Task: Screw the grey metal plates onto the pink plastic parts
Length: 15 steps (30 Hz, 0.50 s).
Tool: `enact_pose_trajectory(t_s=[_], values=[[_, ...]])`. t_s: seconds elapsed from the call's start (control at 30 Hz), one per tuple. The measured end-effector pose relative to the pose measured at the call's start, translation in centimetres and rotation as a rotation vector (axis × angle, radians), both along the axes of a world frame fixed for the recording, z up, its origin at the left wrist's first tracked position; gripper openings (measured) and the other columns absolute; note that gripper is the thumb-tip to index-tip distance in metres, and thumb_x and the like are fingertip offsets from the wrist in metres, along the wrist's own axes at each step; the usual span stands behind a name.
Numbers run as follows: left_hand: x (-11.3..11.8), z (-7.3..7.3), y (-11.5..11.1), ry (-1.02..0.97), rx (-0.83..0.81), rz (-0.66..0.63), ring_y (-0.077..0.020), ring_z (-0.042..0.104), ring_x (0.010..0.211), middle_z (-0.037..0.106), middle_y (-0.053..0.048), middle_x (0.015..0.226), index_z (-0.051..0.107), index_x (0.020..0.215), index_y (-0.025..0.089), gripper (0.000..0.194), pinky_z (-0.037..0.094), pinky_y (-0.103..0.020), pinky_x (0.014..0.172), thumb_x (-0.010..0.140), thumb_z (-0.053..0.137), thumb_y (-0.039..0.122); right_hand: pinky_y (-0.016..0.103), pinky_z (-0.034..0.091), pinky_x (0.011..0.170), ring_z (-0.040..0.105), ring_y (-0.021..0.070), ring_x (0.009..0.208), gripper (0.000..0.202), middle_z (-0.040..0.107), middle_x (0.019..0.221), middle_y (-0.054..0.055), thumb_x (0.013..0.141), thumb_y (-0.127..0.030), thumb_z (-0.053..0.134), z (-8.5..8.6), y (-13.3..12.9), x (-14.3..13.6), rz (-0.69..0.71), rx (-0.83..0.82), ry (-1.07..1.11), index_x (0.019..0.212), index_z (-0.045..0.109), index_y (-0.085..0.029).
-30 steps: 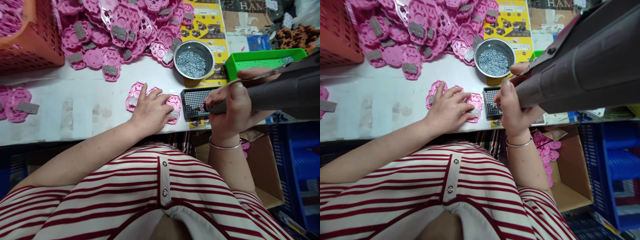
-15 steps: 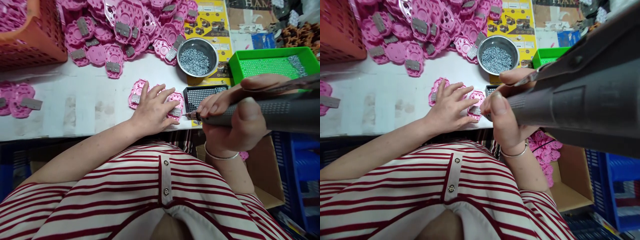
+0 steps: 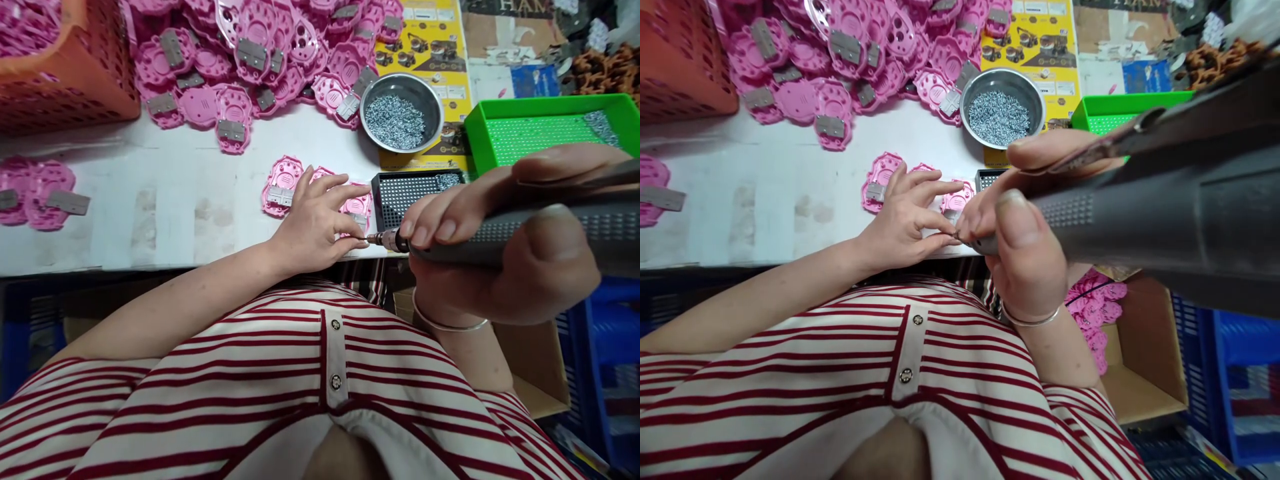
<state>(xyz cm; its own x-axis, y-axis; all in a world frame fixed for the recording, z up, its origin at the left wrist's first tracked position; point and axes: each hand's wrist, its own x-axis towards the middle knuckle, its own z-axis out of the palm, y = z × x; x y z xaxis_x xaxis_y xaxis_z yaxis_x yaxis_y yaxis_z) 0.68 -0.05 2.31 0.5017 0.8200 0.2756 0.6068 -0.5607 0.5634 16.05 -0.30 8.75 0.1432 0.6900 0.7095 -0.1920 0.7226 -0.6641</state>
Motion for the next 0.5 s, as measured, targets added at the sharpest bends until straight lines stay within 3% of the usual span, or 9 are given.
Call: enact_pose_trajectory(t_s=[0.13,0.2,0.27,0.33,0.5], values=[[0.2,0.1,-0.1,0.064,0.006,0.012,-0.0316,0.045,0.139,0.064,0.003,0.140,0.079,0.082,0.032,0.009,0.016,-0.065,0.123,0.084,0.078,0.041,0.024,0.044,0.033,0.049,0.0076,0.039,0.022,0.054,0.055,-0.010,0.083,-0.042,0.071,-0.9,0.3,-0.1,-0.007,0.009,0.030,0.095,0.069,-0.024],[0.1,0.2,-0.1,0.119,-0.004,0.029,-0.0341,0.044,0.140,0.062,0.000,0.144,0.079,0.095,0.032,0.015,0.016,-0.067,0.122,0.084,0.077,0.043,0.025,0.045,0.035,0.053,0.0087,0.041,0.020,0.056,0.058,-0.009,0.081,-0.035,0.071,-1.5,0.4,0.0,0.012,-0.010,0.036,0.097,0.069,-0.024],[0.1,0.3,0.0,0.189,-0.019,0.053,-0.0380,0.042,0.142,0.057,-0.006,0.149,0.075,0.114,0.029,0.035,0.016,-0.070,0.122,0.083,0.078,0.045,0.026,0.044,0.037,0.055,0.0091,0.043,0.021,0.055,0.060,-0.008,0.081,-0.033,0.071,-2.3,0.5,0.3,0.017,-0.022,0.009,0.101,0.069,-0.026],[0.1,0.3,0.0,0.258,-0.031,0.066,-0.0412,0.039,0.144,0.053,-0.011,0.152,0.071,0.124,0.024,0.046,0.015,-0.072,0.121,0.083,0.077,0.045,0.025,0.042,0.038,0.053,0.0089,0.043,0.023,0.053,0.062,-0.008,0.084,-0.038,0.071,-3.0,0.6,0.5,-0.011,-0.028,-0.022,0.105,0.067,-0.029],[0.2,0.4,0.0,0.332,-0.030,0.072,-0.0422,0.036,0.146,0.051,-0.010,0.154,0.074,0.118,0.025,0.038,0.014,-0.073,0.122,0.086,0.075,0.044,0.027,0.042,0.043,0.045,0.0101,0.041,0.031,0.051,0.063,-0.006,0.087,-0.054,0.063,-4.3,0.9,0.5,-0.103,-0.119,-0.139,0.111,0.055,-0.035]])
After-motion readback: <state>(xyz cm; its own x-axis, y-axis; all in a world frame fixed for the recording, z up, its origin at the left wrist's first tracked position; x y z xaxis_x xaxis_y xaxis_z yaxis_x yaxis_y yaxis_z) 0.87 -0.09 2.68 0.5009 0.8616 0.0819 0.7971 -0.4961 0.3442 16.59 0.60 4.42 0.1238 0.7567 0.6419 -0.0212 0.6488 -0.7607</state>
